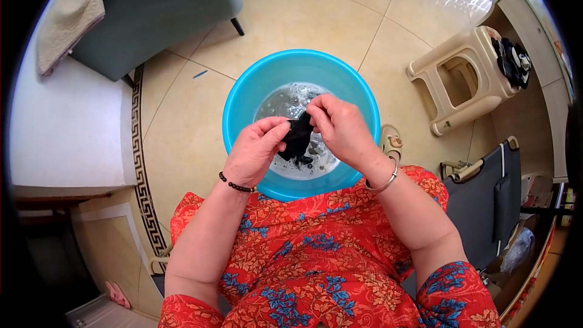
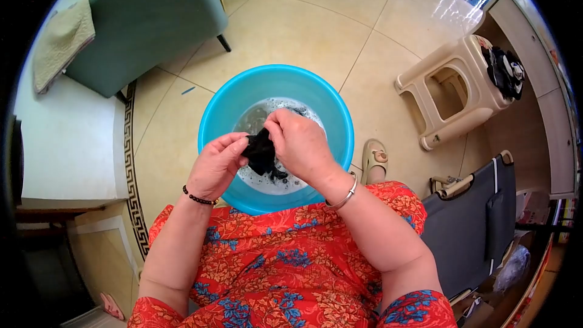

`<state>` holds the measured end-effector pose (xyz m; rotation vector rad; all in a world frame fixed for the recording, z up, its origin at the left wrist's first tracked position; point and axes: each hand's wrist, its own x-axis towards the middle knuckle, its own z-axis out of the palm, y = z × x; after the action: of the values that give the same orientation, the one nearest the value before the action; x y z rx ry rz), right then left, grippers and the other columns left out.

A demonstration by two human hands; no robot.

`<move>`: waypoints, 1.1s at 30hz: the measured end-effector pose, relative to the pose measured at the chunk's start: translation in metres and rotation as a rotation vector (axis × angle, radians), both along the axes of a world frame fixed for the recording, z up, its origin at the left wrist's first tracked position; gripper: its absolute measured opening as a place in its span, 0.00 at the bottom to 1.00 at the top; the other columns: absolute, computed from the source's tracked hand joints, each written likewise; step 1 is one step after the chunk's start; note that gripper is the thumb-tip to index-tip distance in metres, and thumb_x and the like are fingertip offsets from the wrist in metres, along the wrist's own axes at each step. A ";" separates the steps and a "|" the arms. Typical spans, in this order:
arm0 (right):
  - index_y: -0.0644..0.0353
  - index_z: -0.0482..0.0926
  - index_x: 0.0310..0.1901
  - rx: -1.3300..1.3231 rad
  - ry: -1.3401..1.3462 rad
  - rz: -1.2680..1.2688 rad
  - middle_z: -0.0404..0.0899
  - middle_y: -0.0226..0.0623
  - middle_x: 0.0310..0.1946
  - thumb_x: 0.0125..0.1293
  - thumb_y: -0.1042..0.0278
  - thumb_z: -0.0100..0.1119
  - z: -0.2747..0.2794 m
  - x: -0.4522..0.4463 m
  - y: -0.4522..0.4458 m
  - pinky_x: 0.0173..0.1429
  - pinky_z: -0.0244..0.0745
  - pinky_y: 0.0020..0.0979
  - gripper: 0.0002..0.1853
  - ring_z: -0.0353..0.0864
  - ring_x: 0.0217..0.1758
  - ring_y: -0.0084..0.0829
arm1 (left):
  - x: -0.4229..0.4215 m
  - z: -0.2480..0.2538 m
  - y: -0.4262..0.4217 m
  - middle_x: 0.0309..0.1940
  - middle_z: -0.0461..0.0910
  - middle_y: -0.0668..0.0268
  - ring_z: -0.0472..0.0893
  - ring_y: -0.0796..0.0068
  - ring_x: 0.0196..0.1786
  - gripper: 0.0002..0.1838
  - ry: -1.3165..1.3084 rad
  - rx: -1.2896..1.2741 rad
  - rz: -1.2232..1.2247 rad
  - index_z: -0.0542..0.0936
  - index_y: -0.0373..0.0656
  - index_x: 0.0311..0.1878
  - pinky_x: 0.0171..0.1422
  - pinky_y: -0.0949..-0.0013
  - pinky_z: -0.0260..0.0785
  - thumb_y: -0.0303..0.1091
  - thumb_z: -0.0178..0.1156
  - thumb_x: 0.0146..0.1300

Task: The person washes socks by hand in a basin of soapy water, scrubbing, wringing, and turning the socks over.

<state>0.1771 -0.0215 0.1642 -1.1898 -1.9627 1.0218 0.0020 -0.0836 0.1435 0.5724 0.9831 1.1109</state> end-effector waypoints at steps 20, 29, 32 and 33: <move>0.63 0.73 0.30 0.047 -0.059 -0.036 0.77 0.49 0.26 0.64 0.67 0.51 0.001 0.007 0.001 0.35 0.71 0.44 0.09 0.78 0.31 0.48 | 0.003 -0.005 0.002 0.38 0.78 0.69 0.77 0.80 0.39 0.09 -0.133 -0.014 0.070 0.77 0.37 0.45 0.45 0.76 0.72 0.31 0.56 0.65; 0.62 0.76 0.31 0.060 0.091 0.100 0.77 0.44 0.27 0.59 0.65 0.58 0.001 -0.002 -0.011 0.34 0.72 0.37 0.08 0.78 0.30 0.43 | 0.000 -0.004 0.004 0.41 0.79 0.63 0.78 0.74 0.45 0.08 -0.239 -0.029 0.072 0.77 0.36 0.42 0.53 0.68 0.74 0.31 0.55 0.65; 0.61 0.76 0.30 0.033 0.097 0.086 0.77 0.41 0.28 0.58 0.67 0.58 -0.001 -0.004 -0.013 0.34 0.73 0.37 0.07 0.78 0.30 0.41 | 0.007 0.003 0.004 0.42 0.79 0.61 0.79 0.72 0.45 0.11 -0.208 -0.019 0.098 0.76 0.32 0.44 0.52 0.69 0.75 0.30 0.56 0.65; 0.61 0.77 0.30 0.088 0.039 0.066 0.77 0.41 0.28 0.58 0.67 0.58 -0.004 -0.005 -0.013 0.35 0.73 0.36 0.06 0.79 0.30 0.40 | 0.007 0.002 0.003 0.42 0.79 0.61 0.79 0.72 0.45 0.11 -0.208 -0.019 0.097 0.76 0.32 0.44 0.52 0.69 0.75 0.30 0.56 0.65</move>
<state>0.1724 -0.0341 0.1604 -1.0565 -2.0068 0.9740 0.0094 -0.0802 0.1455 0.3876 0.8469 1.2201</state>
